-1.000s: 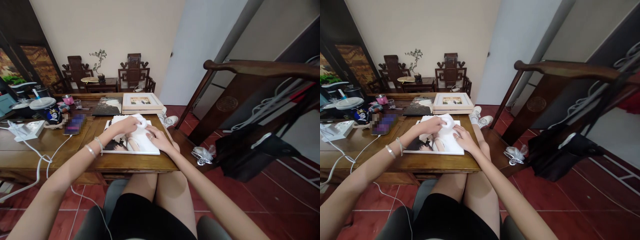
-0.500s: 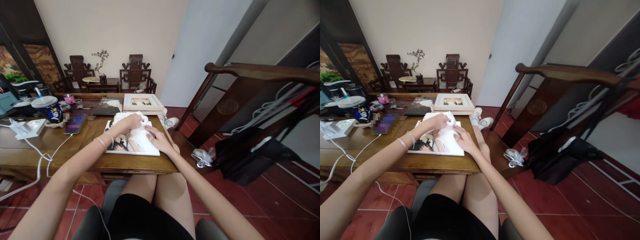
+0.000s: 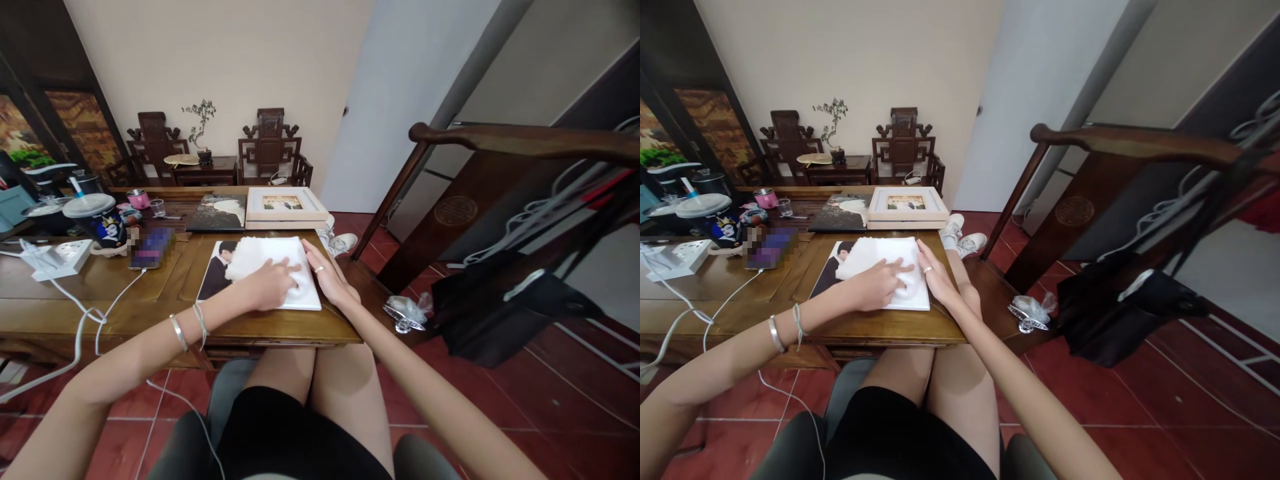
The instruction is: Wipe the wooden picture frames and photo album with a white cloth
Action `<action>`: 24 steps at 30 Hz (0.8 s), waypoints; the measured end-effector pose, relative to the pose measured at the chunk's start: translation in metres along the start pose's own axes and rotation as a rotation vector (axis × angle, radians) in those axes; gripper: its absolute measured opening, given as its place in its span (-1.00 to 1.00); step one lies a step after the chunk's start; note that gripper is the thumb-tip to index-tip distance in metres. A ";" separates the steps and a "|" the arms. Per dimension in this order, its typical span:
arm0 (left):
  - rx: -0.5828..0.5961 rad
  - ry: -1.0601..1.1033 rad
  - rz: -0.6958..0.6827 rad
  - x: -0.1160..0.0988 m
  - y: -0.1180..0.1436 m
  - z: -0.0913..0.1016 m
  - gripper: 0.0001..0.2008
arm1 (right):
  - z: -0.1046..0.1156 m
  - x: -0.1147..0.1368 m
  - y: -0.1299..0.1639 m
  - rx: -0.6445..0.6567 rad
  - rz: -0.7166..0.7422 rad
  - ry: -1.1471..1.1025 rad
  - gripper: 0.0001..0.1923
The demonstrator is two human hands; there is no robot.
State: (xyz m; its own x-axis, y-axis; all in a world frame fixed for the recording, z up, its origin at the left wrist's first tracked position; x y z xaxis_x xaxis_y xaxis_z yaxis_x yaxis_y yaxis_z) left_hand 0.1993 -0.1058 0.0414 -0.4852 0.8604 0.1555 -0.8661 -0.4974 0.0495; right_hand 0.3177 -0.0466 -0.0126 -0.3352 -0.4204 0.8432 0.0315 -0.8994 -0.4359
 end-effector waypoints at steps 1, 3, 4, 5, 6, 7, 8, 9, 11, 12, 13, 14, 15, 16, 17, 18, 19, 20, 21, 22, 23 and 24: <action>0.001 -0.008 -0.032 -0.013 0.006 0.003 -0.68 | 0.000 0.001 0.000 -0.006 -0.014 -0.016 -0.33; 0.014 -0.016 -0.095 -0.038 0.021 0.008 -0.70 | -0.001 0.001 -0.001 -0.007 -0.043 -0.075 -0.34; 0.009 -0.020 -0.117 -0.048 0.028 0.011 -0.72 | -0.002 0.002 -0.001 0.008 -0.046 -0.089 -0.36; 0.000 -0.025 -0.132 -0.057 0.035 0.013 -0.74 | -0.004 0.002 -0.001 0.025 -0.046 -0.088 -0.38; -0.009 -0.026 -0.144 -0.064 0.042 0.016 -0.76 | -0.006 0.001 -0.001 0.039 -0.048 -0.075 -0.41; -0.017 -0.025 -0.147 -0.070 0.049 0.018 -0.78 | -0.006 0.001 -0.001 0.049 -0.050 -0.049 -0.43; -0.021 -0.024 -0.147 -0.073 0.055 0.021 -0.78 | -0.007 0.001 -0.001 0.055 -0.045 -0.014 -0.46; -0.020 -0.022 -0.143 -0.075 0.061 0.023 -0.79 | -0.008 0.001 -0.001 0.063 -0.028 0.024 -0.50; 0.002 -0.013 -0.126 -0.073 0.067 0.027 -0.79 | -0.010 0.004 -0.001 0.085 0.035 0.105 -0.58; 0.021 -0.001 -0.107 -0.068 0.068 0.029 -0.79 | -0.011 0.006 -0.001 0.097 0.072 0.145 -0.59; 0.043 0.016 -0.076 -0.061 0.067 0.029 -0.78 | -0.012 0.008 -0.001 0.109 0.103 0.182 -0.59; 0.066 0.037 -0.035 -0.052 0.064 0.028 -0.77 | -0.013 0.008 -0.001 0.118 0.123 0.211 -0.59; 0.091 0.059 0.014 -0.040 0.059 0.026 -0.76 | -0.014 0.008 -0.002 0.123 0.132 0.232 -0.59; 0.107 0.075 0.069 -0.026 0.053 0.023 -0.73 | -0.014 0.008 -0.002 0.127 0.134 0.245 -0.58; 0.119 0.084 0.113 -0.012 0.045 0.020 -0.72 | -0.015 0.008 -0.002 0.130 0.136 0.252 -0.58; 0.133 0.088 0.143 0.002 0.036 0.015 -0.72 | -0.015 0.008 -0.003 0.133 0.137 0.254 -0.58; 0.127 0.092 0.159 0.015 0.026 0.011 -0.72 | -0.016 0.008 -0.003 0.137 0.140 0.254 -0.58; 0.121 0.084 0.173 0.027 0.017 0.008 -0.71 | -0.016 0.008 -0.003 0.139 0.144 0.254 -0.59; 0.108 0.072 0.192 0.039 0.008 0.005 -0.68 | -0.016 0.009 -0.003 0.141 0.149 0.256 -0.60; 0.093 0.071 0.188 0.049 -0.001 0.003 -0.66 | -0.017 0.009 -0.003 0.142 0.157 0.257 -0.60; 0.073 0.073 0.193 0.058 -0.009 0.002 -0.65 | -0.017 0.010 -0.003 0.141 0.166 0.259 -0.60; 0.064 0.075 0.197 0.066 -0.017 0.001 -0.63 | -0.017 0.010 -0.002 0.139 0.176 0.261 -0.60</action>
State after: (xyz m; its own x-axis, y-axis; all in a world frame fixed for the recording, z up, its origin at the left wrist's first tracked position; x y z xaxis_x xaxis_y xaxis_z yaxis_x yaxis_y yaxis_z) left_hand 0.1817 -0.0407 0.0523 -0.6538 0.7506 0.0951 -0.7455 -0.6606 0.0885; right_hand 0.2985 -0.0468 -0.0080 -0.5422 -0.5420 0.6420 0.2319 -0.8310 -0.5057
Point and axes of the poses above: each hand's wrist, its own y-axis away from the middle knuckle, its own z-axis out of the back of the hand, x = y × z, the point moved 8 cm from there along -y, towards the middle knuckle, and after that the axes turned 2 degrees about z, right-handed, at the moved point
